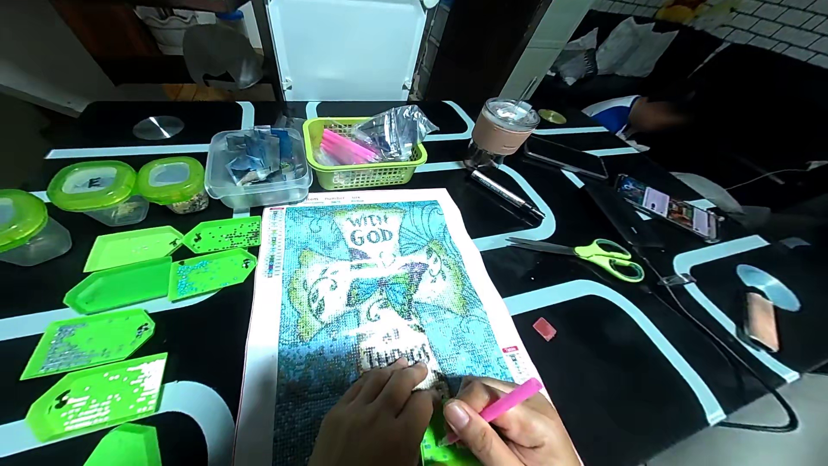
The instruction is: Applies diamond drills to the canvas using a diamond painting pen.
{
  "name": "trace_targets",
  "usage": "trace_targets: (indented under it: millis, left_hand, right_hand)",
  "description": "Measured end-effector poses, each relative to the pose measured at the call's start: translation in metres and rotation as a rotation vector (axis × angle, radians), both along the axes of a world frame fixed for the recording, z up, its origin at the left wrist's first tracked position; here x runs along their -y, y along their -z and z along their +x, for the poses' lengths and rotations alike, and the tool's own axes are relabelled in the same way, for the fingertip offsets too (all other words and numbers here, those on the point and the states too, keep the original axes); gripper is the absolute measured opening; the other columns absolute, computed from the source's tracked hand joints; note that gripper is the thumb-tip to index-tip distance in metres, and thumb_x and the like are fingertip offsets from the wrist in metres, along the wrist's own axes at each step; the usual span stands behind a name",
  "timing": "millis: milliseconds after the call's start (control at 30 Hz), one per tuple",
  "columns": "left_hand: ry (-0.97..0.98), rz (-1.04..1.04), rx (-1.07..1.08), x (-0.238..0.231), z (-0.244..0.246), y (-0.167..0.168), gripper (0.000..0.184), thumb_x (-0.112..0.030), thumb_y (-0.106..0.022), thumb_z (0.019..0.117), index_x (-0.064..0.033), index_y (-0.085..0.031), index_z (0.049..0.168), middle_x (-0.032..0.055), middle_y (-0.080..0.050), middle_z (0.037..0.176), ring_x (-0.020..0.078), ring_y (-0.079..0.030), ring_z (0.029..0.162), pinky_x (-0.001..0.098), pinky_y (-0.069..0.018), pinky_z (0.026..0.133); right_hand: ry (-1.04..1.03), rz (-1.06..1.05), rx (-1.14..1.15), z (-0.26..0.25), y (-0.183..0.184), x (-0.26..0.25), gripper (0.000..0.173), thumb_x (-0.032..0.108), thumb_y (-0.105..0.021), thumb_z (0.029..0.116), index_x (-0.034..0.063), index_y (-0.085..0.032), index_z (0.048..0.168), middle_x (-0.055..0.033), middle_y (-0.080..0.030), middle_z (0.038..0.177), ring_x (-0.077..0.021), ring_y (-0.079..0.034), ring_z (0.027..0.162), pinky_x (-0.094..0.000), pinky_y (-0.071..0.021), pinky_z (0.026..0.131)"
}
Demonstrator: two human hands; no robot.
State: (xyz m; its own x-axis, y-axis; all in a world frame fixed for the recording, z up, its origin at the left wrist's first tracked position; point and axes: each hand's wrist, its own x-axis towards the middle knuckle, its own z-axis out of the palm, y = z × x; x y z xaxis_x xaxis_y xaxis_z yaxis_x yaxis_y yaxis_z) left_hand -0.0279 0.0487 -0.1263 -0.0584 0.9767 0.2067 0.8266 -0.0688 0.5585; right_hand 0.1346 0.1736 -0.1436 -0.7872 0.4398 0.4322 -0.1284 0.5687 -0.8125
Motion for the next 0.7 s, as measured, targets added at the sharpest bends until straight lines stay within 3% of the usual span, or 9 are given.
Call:
trace_targets:
  millis: [200,267,367,400,533,700]
  left_hand:
    - [-0.002,-0.005,0.012,0.0,0.0,0.0,0.033,-0.032,-0.079,0.0853,-0.0076,-0.076,0.107,0.0096,-0.071,0.13,0.0267,-0.066,0.124,0.0391,-0.0559,0.097]
    - [0.0,-0.014,0.02,-0.001,0.0,-0.001,0.033,-0.033,-0.079,0.0854,-0.0078,-0.075,0.107,0.01,-0.071,0.13,0.0279,-0.066,0.125,0.0407,-0.0559,0.098]
    - [0.01,-0.044,0.055,-0.001,-0.001,-0.003,0.035,-0.031,-0.079,0.086,-0.0084,-0.075,0.114,0.0117,-0.07,0.131,0.0304,-0.065,0.125,0.0432,-0.0545,0.1]
    - [0.013,-0.05,0.062,-0.001,-0.001,-0.003,0.036,-0.03,-0.079,0.0858,-0.0084,-0.075,0.115,0.0121,-0.07,0.131,0.0311,-0.064,0.126,0.0435,-0.0544,0.1]
    - [0.024,-0.067,0.074,-0.001,-0.002,-0.005,0.038,-0.03,-0.078,0.0869,-0.0081,-0.074,0.118,0.0124,-0.069,0.133,0.0311,-0.063,0.128,0.0431,-0.0536,0.101]
    - [0.03,-0.074,0.09,-0.001,-0.003,-0.006,0.038,-0.03,-0.078,0.0874,-0.0075,-0.074,0.118,0.0132,-0.069,0.133,0.0318,-0.063,0.128,0.0438,-0.0534,0.101]
  right_hand:
    - [-0.002,0.012,-0.001,0.0,0.0,-0.001,0.032,0.018,-0.052,0.1084,-0.0008,-0.061,0.083,-0.0091,-0.061,0.07,-0.0071,-0.061,0.066,-0.0182,-0.0499,0.063]
    - [0.012,-0.129,-0.018,0.001,-0.003,-0.001,0.031,0.018,-0.052,0.1088,0.0001,-0.063,0.086,-0.0053,-0.064,0.072,-0.0018,-0.062,0.067,-0.0154,-0.051,0.063]
    - [0.093,-0.43,-0.072,0.001,-0.009,-0.008,0.028,0.025,-0.053,0.1084,0.014,-0.069,0.089,0.0093,-0.07,0.077,0.0058,-0.063,0.066,-0.012,-0.0526,0.059]
    - [0.133,-0.47,-0.105,-0.001,-0.009,-0.014,0.028,0.026,-0.053,0.1079,0.016,-0.07,0.088,0.01,-0.07,0.076,0.0057,-0.063,0.064,-0.0116,-0.0518,0.057]
    - [0.253,-0.361,-0.107,-0.005,-0.003,-0.035,0.028,0.021,-0.054,0.1071,0.0126,-0.07,0.086,0.0062,-0.07,0.077,0.0025,-0.063,0.064,-0.0123,-0.0519,0.057]
    - [0.252,-0.171,-0.068,-0.009,0.007,-0.036,0.028,0.019,-0.053,0.1076,0.0085,-0.067,0.086,0.0056,-0.067,0.075,0.0026,-0.063,0.067,-0.0128,-0.0524,0.06]
